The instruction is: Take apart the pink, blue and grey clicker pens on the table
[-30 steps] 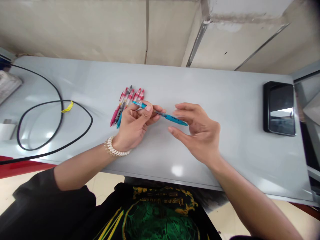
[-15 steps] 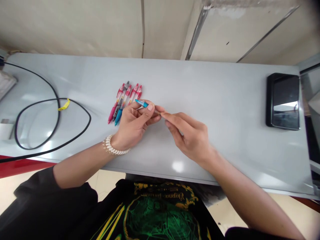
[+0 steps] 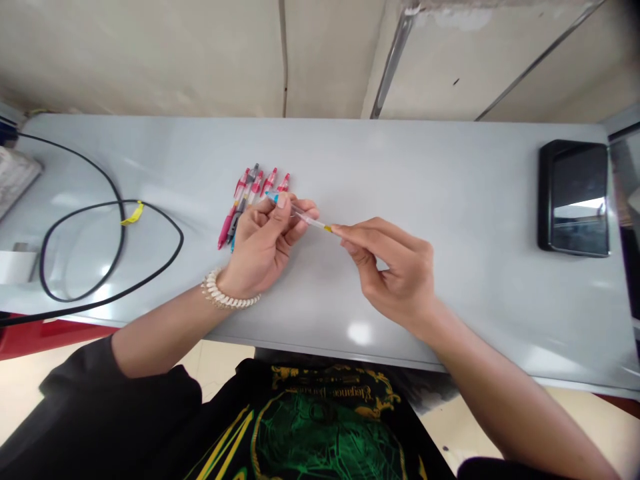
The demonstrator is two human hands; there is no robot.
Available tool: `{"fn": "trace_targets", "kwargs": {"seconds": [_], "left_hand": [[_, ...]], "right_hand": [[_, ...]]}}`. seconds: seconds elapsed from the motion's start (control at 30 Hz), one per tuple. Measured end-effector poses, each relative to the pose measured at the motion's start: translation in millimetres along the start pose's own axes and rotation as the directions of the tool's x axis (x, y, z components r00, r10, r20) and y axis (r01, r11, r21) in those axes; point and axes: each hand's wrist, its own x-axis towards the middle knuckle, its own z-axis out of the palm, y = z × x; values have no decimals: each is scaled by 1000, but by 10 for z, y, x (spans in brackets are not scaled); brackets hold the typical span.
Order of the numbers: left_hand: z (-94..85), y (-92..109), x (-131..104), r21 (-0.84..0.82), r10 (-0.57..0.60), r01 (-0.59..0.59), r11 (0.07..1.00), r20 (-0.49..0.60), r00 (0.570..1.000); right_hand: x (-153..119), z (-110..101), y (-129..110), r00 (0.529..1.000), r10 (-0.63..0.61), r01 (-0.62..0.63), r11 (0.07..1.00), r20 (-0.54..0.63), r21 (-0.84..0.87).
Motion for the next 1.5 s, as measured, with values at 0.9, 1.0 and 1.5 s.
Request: {"fn": "trace_targets", "kwargs": {"seconds": [0.9, 1.0, 1.5], "left_hand": [[95, -49, -66, 3, 55, -55, 998, -9, 998], [86, -50, -63, -5, 76, -76, 997, 8, 997], [5, -54, -68, 54, 33, -49, 997, 265, 964]], "right_hand": [[-17, -27, -27, 992, -29, 15, 994, -121, -113], [-3, -44, -45, 995, -34, 19, 988, -94, -156], [-16, -8, -148, 818, 498, -563, 796, 289, 222]]}}
